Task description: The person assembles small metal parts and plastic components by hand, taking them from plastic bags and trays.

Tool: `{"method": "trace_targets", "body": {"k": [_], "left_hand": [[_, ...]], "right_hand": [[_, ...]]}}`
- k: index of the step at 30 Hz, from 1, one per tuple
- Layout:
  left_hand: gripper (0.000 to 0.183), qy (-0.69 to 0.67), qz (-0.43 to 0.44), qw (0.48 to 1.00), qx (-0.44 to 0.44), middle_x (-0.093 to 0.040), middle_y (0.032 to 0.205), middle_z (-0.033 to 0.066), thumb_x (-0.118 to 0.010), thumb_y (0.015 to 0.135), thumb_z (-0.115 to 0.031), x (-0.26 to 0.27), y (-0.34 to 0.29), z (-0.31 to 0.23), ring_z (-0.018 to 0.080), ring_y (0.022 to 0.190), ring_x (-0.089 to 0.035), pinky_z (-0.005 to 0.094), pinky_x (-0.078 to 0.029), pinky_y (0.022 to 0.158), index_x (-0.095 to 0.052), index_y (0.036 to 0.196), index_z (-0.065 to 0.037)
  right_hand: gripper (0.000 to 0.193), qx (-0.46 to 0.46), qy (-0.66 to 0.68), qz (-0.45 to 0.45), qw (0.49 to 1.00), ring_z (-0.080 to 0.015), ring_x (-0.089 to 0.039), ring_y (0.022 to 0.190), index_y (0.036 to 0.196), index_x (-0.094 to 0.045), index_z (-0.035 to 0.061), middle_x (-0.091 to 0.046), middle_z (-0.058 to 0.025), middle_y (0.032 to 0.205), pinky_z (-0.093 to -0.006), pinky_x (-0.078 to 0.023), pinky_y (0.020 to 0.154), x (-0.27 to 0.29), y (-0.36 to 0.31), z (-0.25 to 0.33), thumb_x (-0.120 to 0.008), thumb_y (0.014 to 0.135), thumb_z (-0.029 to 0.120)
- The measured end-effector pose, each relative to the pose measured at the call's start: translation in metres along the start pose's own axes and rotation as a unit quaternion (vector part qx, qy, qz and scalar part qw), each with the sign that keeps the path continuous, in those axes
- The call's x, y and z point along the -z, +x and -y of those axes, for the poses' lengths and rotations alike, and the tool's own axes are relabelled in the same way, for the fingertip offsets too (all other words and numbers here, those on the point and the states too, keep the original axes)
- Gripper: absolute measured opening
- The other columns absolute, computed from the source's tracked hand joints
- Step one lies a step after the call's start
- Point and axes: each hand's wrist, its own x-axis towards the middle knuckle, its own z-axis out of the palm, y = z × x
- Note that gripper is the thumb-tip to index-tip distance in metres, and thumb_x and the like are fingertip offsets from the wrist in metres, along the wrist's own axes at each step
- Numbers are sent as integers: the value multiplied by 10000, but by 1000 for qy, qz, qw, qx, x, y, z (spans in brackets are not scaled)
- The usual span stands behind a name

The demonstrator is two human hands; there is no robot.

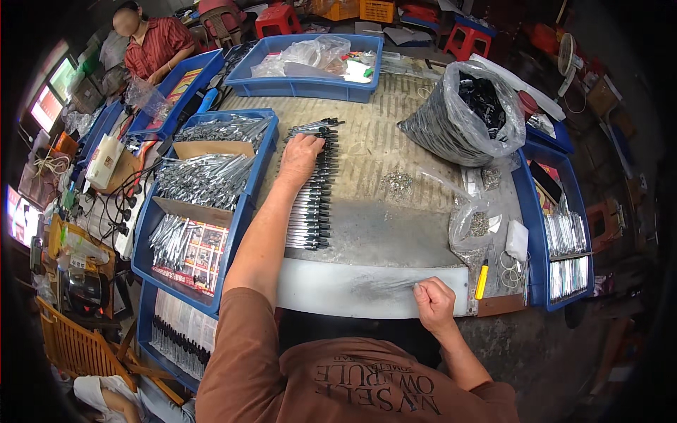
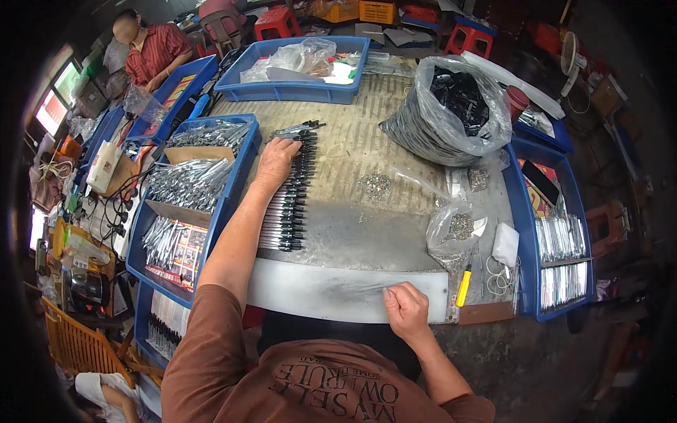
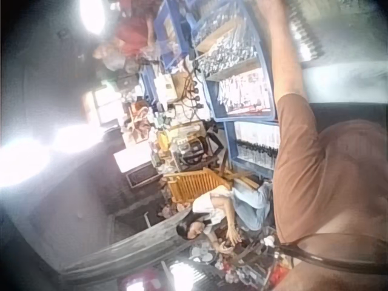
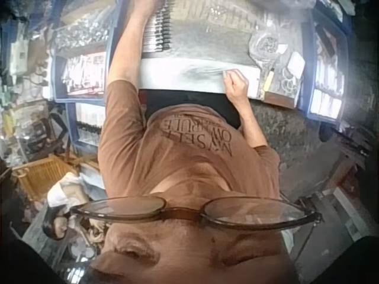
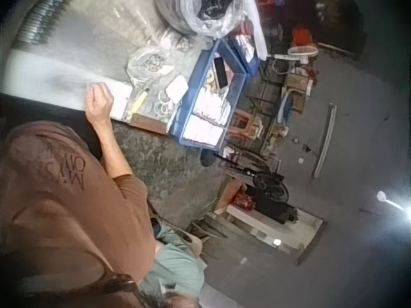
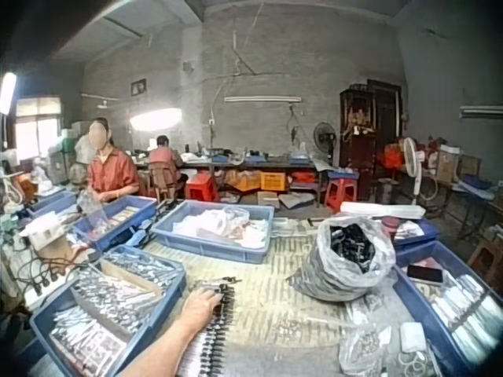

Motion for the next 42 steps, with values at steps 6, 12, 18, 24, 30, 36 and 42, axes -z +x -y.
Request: {"method": "trace_targets", "body": {"k": [6, 12, 18, 24, 30, 36, 42], "left_hand": [[175, -6, -35, 999, 16, -574, 821, 42, -557, 696, -91, 22, -7, -16, 218, 802, -514, 339, -411, 685, -582, 869, -77], [115, -87, -114, 989, 43, -548, 760, 68, -539, 687, -22, 72, -23, -63, 254, 721, -512, 349, -406, 627, -534, 798, -54], [212, -165, -22, 979, 117, -554, 836, 129, -594, 681, 8, 139, -66, -102, 302, 797, -528, 361, -425, 695, -550, 887, -15], [181, -124, -48, 970, 205, -559, 830, 147, -582, 709, 8, 198, -105, -60, 291, 749, -557, 339, -447, 669, -552, 888, 6], [159, -17, 74, 943, 325, -582, 803, 184, -588, 693, -87, 221, -152, 17, 322, 775, -563, 358, -444, 694, -574, 816, 12], [209, -51, 333, 855, 394, -593, 715, 196, -648, 616, -164, 215, -167, 22, 316, 721, -589, 368, -457, 666, -597, 728, 4], [196, 8, 355, 838, 414, -590, 761, 221, -627, 602, -147, 208, -174, 34, 335, 773, -586, 381, -460, 702, -620, 728, 2]], "right_hand": [[125, 1, 4, -6, 1000, -238, -492, 491, 680, -538, -24, -513, -118, 596, -302, -384, 457, -1, 0, 1, -561, 770, 59], [135, 2, 12, -7, 1000, -231, -477, 487, 675, -529, -28, -500, -113, 593, -299, -375, 459, -2, 0, 2, -557, 777, 57], [134, -2, 6, -13, 1000, -235, -459, 488, 694, -528, -34, -484, -117, 591, -304, -362, 459, -3, -3, -1, -551, 783, 63], [146, -9, -4, 2, 1000, -215, -440, 498, 691, -513, -37, -474, -113, 597, -297, -357, 470, -3, -5, -4, -538, 792, 65], [166, -10, -3, 5, 1000, -198, -440, 508, 684, -506, -35, -479, -103, 600, -290, -358, 481, -3, -4, -2, -529, 804, 79], [170, -7, -6, 3, 1000, -197, -443, 522, 698, -512, -40, -480, -106, 612, -287, -361, 493, -3, -4, 0, -531, 809, 87], [168, -8, -14, 8, 1000, -202, -445, 526, 702, -512, -43, -481, -109, 615, -288, -362, 496, -4, -5, 0, -527, 812, 83]]}}
